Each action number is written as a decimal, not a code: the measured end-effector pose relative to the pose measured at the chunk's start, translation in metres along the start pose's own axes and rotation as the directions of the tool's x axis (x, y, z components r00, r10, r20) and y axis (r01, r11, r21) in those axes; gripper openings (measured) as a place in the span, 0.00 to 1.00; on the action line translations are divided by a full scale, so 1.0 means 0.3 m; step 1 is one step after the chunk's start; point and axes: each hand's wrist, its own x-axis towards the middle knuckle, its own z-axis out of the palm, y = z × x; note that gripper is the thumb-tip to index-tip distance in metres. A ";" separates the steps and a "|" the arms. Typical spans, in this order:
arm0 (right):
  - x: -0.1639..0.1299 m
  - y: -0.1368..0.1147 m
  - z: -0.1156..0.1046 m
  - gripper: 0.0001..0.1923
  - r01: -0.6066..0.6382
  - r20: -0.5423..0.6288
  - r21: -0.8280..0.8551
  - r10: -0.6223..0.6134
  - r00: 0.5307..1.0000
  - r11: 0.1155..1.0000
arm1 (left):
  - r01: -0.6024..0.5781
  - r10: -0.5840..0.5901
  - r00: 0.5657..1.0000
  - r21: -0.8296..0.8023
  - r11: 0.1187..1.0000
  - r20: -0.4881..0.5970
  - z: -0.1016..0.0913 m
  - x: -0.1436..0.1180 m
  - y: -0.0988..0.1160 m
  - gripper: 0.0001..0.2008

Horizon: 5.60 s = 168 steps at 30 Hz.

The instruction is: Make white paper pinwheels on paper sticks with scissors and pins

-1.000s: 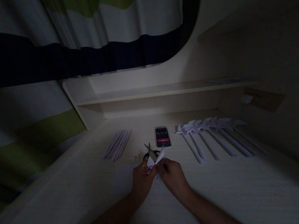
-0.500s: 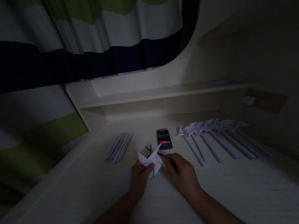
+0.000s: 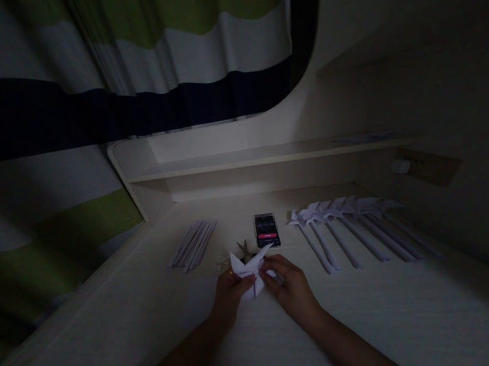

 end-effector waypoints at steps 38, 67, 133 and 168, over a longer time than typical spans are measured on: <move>0.030 0.024 -0.044 0.09 -0.406 -0.015 0.293 0.429 0.903 0.865 | 0.188 -0.193 0.958 0.046 0.981 0.211 -0.035 0.009 -0.010 0.16; -0.009 0.006 0.004 0.22 -0.267 0.110 0.353 0.243 0.964 0.897 | 0.163 -0.126 0.974 -0.198 0.967 0.188 -0.012 0.003 0.029 0.18; 0.004 0.057 0.020 0.20 -0.503 0.182 0.495 0.482 0.857 0.708 | 0.107 -0.106 0.992 -0.012 0.994 0.066 -0.043 0.026 0.020 0.12; -0.013 0.091 0.005 0.12 -0.339 0.157 0.212 0.310 0.938 0.917 | 0.129 -0.121 0.985 0.063 0.990 -0.119 -0.035 0.033 0.035 0.19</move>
